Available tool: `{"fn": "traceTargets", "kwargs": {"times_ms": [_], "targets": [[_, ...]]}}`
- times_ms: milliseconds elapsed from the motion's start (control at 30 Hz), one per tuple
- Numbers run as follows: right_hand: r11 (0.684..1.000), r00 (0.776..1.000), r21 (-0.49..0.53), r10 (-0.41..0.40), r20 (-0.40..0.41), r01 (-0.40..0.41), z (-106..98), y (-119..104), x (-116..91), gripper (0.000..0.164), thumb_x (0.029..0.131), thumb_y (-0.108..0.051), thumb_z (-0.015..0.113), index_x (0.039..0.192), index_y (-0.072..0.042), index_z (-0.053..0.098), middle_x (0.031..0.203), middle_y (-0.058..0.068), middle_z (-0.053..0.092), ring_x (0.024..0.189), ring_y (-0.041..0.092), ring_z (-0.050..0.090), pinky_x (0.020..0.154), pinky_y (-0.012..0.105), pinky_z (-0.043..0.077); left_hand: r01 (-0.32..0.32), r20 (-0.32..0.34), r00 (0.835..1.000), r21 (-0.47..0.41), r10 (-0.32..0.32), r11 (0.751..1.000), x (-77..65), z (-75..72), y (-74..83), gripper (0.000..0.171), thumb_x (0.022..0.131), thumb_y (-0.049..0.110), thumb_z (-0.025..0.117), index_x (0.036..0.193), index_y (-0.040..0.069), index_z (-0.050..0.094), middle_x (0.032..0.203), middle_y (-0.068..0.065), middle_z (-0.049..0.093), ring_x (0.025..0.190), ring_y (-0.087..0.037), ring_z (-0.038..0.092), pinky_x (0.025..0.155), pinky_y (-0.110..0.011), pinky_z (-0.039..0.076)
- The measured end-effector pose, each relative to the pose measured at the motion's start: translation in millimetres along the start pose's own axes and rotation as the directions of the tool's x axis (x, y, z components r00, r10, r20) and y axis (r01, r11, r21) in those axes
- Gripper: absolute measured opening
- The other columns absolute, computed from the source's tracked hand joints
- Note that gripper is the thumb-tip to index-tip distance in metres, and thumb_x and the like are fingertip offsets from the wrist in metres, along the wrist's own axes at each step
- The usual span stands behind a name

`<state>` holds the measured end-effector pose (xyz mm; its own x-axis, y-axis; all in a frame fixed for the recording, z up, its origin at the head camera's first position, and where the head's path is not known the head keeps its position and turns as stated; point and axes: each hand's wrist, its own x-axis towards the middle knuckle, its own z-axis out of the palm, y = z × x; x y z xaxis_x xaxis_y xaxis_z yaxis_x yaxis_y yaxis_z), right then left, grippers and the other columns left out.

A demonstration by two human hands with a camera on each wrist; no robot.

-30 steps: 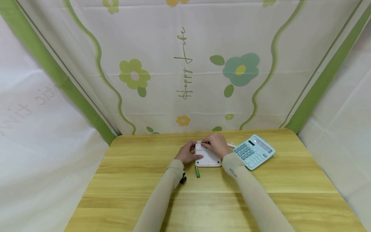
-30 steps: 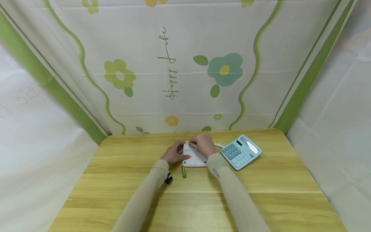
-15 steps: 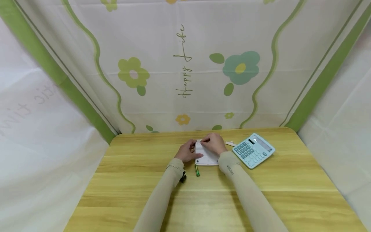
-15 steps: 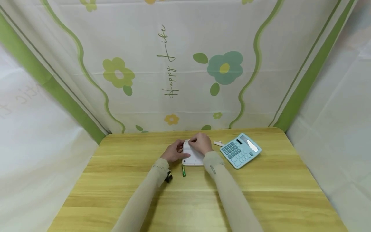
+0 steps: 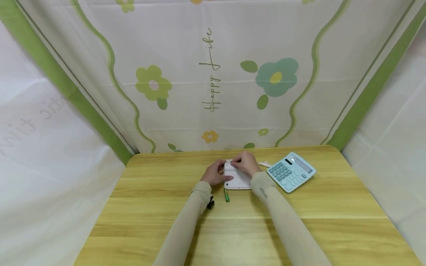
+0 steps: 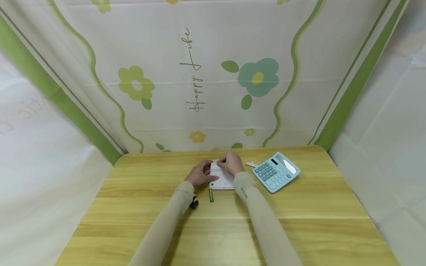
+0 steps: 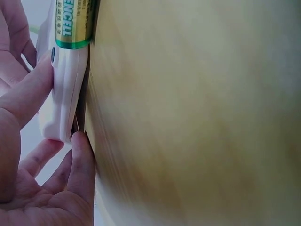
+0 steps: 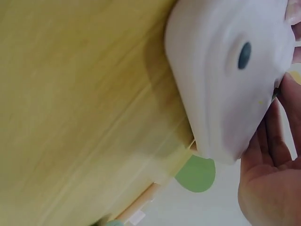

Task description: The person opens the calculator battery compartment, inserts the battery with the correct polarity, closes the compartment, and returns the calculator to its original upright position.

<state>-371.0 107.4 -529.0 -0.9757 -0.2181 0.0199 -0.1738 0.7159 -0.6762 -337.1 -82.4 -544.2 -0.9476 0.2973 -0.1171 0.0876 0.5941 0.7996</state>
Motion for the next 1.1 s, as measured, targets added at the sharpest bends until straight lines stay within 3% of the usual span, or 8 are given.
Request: {"fn": "traceTargets", "kwargs": {"times_ms": [167,333,533,700,900,1100], "targets": [[1.0,1.0,-0.003,0.008,0.026,-0.008,0.2,-0.7,-0.8,0.01,0.095,-0.014,0.077,0.102,-0.011,0.083,0.112,0.01,0.078,0.113,0.03,0.069,0.103,0.046,0.055,0.033,-0.001,0.999,0.003,-0.033,0.999,4.3,2.3,-5.5,0.074,0.087,0.027,0.086,0.149,0.011,0.05,0.147,-0.009,0.058,0.134,-0.026,0.058,0.111,-0.04,0.052],[0.999,0.999,-0.016,0.03,0.042,-0.029,-5.3,-2.2,-2.1,0.011,0.095,-0.013,0.076,0.103,-0.011,0.083,0.116,0.01,0.077,0.116,0.031,0.068,0.106,0.047,0.054,0.036,0.007,0.999,-0.002,-0.036,0.999,4.2,3.3,-0.3,0.075,0.087,0.027,0.086,0.15,0.012,0.049,0.148,-0.009,0.057,0.136,-0.027,0.057,0.111,-0.039,0.051],[0.995,0.997,-0.087,-0.041,0.062,0.046,-14.2,-5.8,-1.2,0.013,0.096,-0.011,0.074,0.107,-0.008,0.081,0.115,0.012,0.078,0.115,0.032,0.07,0.103,0.046,0.056,-0.002,-0.007,1.0,-0.021,0.001,1.0,2.7,-0.4,10.2,0.073,0.088,0.026,0.086,0.149,0.01,0.05,0.149,-0.012,0.057,0.136,-0.03,0.057,0.112,-0.043,0.051],[0.965,0.983,-0.219,-0.111,0.147,0.141,-13.2,-6.8,-1.7,0.019,0.101,-0.015,0.068,0.116,-0.008,0.079,0.126,0.012,0.074,0.121,0.032,0.068,0.105,0.045,0.055,0.003,-0.004,1.0,-0.003,-0.003,1.0,2.5,-1.9,8.3,0.073,0.087,0.026,0.087,0.149,0.01,0.051,0.149,-0.011,0.057,0.135,-0.029,0.057,0.111,-0.042,0.052],[0.938,0.973,-0.295,-0.125,0.195,0.18,-14.3,-7.4,-5.8,0.027,0.104,-0.019,0.064,0.127,-0.01,0.073,0.142,0.012,0.065,0.132,0.035,0.061,0.112,0.05,0.049,0.023,-0.015,1.0,-0.003,-0.023,1.0,3.6,-2.4,3.0,0.074,0.086,0.028,0.088,0.149,0.012,0.052,0.148,-0.011,0.058,0.135,-0.028,0.057,0.111,-0.04,0.052],[0.903,0.968,-0.378,-0.128,0.216,0.204,-17.0,-1.3,-12.3,0.031,0.104,-0.021,0.065,0.134,-0.018,0.071,0.145,0.012,0.062,0.134,0.036,0.059,0.11,0.055,0.05,0.025,-0.01,1.0,-0.019,-0.025,1.0,2.9,0.8,0.7,0.072,0.086,0.027,0.088,0.146,0.011,0.053,0.146,-0.012,0.059,0.134,-0.029,0.058,0.11,-0.042,0.052]]}}
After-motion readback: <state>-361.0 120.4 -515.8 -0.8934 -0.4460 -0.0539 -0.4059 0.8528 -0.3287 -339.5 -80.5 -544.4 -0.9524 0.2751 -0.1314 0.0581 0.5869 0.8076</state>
